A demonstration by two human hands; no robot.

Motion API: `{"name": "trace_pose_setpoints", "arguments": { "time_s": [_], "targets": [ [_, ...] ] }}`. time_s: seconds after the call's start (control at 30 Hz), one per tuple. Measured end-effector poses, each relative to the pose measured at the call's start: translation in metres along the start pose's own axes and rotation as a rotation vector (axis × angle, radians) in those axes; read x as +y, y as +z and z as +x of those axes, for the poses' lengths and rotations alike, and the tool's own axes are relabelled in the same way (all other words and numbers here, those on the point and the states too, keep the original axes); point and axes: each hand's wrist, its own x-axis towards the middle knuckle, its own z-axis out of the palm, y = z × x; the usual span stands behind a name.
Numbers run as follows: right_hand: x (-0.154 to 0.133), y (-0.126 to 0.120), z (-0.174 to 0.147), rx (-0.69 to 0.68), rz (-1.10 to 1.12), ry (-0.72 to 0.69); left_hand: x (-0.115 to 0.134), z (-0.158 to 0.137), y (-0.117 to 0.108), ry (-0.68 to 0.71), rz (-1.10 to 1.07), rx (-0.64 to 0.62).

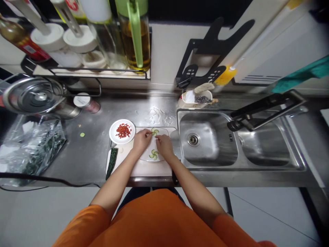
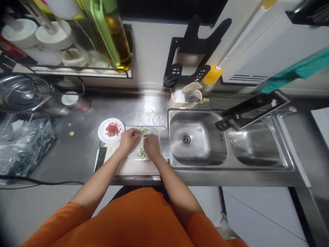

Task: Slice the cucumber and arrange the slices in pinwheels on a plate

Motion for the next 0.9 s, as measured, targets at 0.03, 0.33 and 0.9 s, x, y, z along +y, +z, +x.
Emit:
{"name": "trace_pose_setpoints", "arguments": {
  "time_s": [0.03, 0.33, 0.9],
  "targets": [
    [0.001, -0.001, 0.002, 0.006, -0.005, 0.006, 0.002, 0.003, 0.004, -0.003, 0.004, -0.010],
    [0.004, 0.004, 0.015, 0.022, -0.027, 0.051, 0.003, 0.012, 0.021, -0.093, -0.016, -0.046],
    [0.002, 0.004, 0.018, 0.018, -0.029, 0.047, 0.009, 0.015, 0.024, -0.133, -0.020, -0.054]
  ]
}}
